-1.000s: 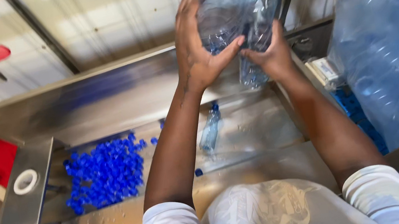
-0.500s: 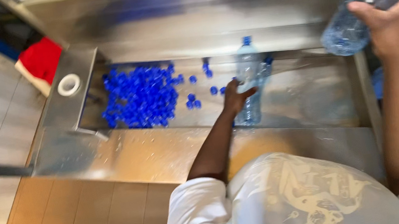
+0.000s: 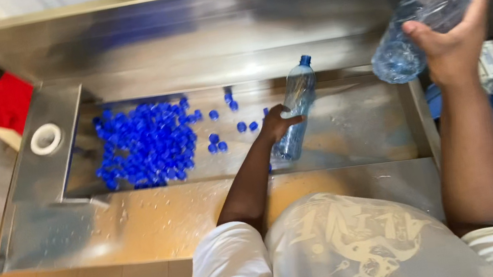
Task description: The person fills clear plastic water bottles with water from a tap. They place the filled bottles on a metal counter next to a pile of blue bottle caps.
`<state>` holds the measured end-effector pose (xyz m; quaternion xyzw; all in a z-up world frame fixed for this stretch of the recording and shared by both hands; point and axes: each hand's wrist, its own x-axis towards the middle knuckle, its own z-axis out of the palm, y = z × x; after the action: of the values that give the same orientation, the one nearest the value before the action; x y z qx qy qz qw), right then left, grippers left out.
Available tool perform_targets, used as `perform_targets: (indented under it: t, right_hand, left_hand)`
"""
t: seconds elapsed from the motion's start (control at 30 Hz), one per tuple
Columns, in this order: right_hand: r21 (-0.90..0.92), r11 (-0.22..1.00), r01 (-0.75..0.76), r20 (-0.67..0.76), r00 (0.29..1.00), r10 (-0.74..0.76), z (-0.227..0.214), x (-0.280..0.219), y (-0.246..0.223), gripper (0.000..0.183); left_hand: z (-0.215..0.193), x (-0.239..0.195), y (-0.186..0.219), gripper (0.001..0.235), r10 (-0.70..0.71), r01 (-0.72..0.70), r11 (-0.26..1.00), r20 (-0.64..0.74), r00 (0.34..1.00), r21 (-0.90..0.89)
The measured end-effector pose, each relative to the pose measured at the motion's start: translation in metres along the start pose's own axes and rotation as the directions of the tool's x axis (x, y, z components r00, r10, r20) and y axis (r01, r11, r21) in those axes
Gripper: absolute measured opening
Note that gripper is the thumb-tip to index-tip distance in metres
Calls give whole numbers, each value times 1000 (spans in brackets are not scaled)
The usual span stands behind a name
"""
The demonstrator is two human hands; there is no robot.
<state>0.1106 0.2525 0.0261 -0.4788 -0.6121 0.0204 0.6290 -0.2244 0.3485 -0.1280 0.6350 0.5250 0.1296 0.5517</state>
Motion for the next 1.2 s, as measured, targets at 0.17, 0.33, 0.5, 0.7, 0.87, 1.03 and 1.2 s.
perform_targets:
  t: [0.17,0.33,0.5,0.7,0.87,1.03,1.2]
  right_hand:
    - [-131,973,-190,-59,981,183,12,6,-41,100]
    - [-267,933,-242,-140,967,210,20,10,-49,117]
    - [-148,881,-449,-126,892,434,23,18,-58,105]
    - [486,799,-354,116,932,343,22,-4,-42,148]
    - [503,807,-310,197,950,242,4,-29,-11,114]
    - [504,818,-277,300,944,134,-9,-36,-17,81]
    - [828,410,-383,395,917,60,-12,-25,-28,115]
  left_hand:
    - [28,19,19,136,-47,52,998,162,986,-26]
    - [76,24,15,155,76,-3,963,263,962,-269]
    - [82,26,39,71,389,-242,551,-11,921,-799]
    - [-7,-39,126,100,835,-811,542,40,548,-221]
    - [52,-71,223,96,959,-972,210,-169,225,-103]
    - [84,-68,254,90,857,-966,250,-447,256,-73]
    - [53,-65,291,98,867,-689,337,-497,-40,642]
